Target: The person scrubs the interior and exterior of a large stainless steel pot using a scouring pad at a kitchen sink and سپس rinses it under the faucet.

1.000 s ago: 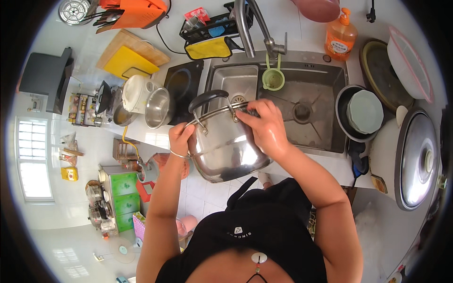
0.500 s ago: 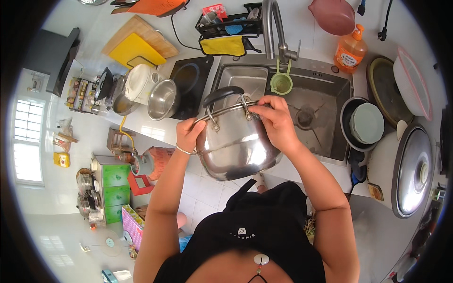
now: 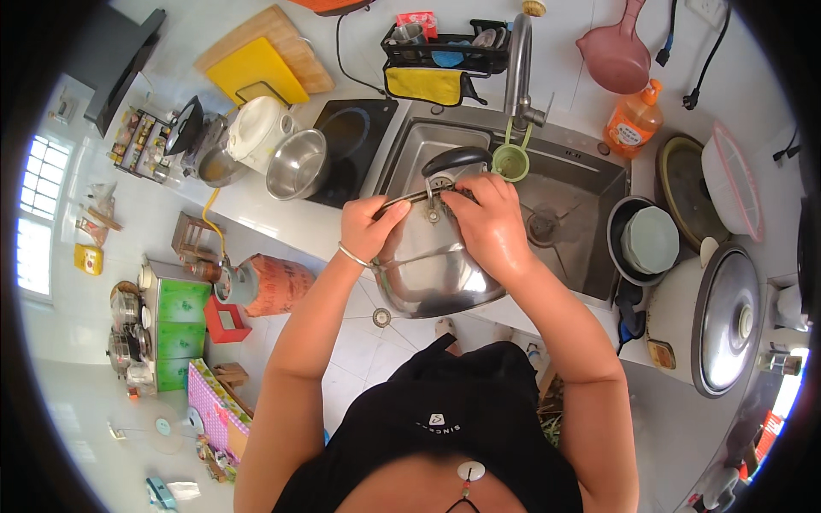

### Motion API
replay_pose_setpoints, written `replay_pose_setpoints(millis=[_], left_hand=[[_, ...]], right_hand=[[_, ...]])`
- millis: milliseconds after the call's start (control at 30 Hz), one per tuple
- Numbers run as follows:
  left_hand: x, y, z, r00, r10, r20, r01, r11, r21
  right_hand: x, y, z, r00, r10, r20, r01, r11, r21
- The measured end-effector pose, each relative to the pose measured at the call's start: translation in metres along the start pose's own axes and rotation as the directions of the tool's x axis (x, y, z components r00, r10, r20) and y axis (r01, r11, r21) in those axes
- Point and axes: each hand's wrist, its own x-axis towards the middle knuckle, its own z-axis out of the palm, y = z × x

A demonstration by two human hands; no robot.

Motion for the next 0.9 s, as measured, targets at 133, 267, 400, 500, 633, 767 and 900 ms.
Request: replay_pose_setpoints(millis=[133, 267, 400, 500, 633, 767, 900], left_hand=[[-0.004, 0.019, 0.006, 0.999, -0.014, -0.049, 0.011, 0.998, -0.064], [-0.008, 0.021, 0.003, 0.997, 0.045, -0.056, -0.045, 0.999, 0.007], [-0.015, 0.021, 0.004, 0.999, -0.001, -0.047, -0.001, 0.999, -0.045], [-0.020, 0.021, 0.003, 0.998, -0.043, -0.041, 0.043, 0.999, -0.016], [-0.014, 0.032, 0.010, 0.996, 0.038, -0.079, -0.028, 0.992, 0.126], [-0.012, 0.056, 0.015, 0.996, -0.066, -0.066, 0.074, 0.988, 0.133], [-0.014, 0.063, 0.026, 0.995, -0.042, -0.087, 0.065, 0.958, 0.279]], right_hand=[[0.004, -0.007, -0.006, 0.994, -0.007, 0.112, 0.009, 1.000, -0.015], [0.006, -0.007, -0.020, 0.988, -0.009, 0.157, 0.014, 0.999, -0.029], [0.007, -0.012, -0.017, 0.987, 0.022, 0.161, -0.026, 0.999, 0.024], [-0.005, -0.018, -0.025, 0.970, 0.050, 0.236, -0.056, 0.998, 0.016], [-0.005, -0.020, -0.023, 0.989, 0.064, 0.136, -0.045, 0.990, -0.135], [-0.013, -0.021, -0.028, 0.988, 0.108, 0.106, -0.096, 0.989, -0.112], [-0.026, -0.019, -0.044, 0.985, 0.123, 0.122, -0.112, 0.989, -0.097]])
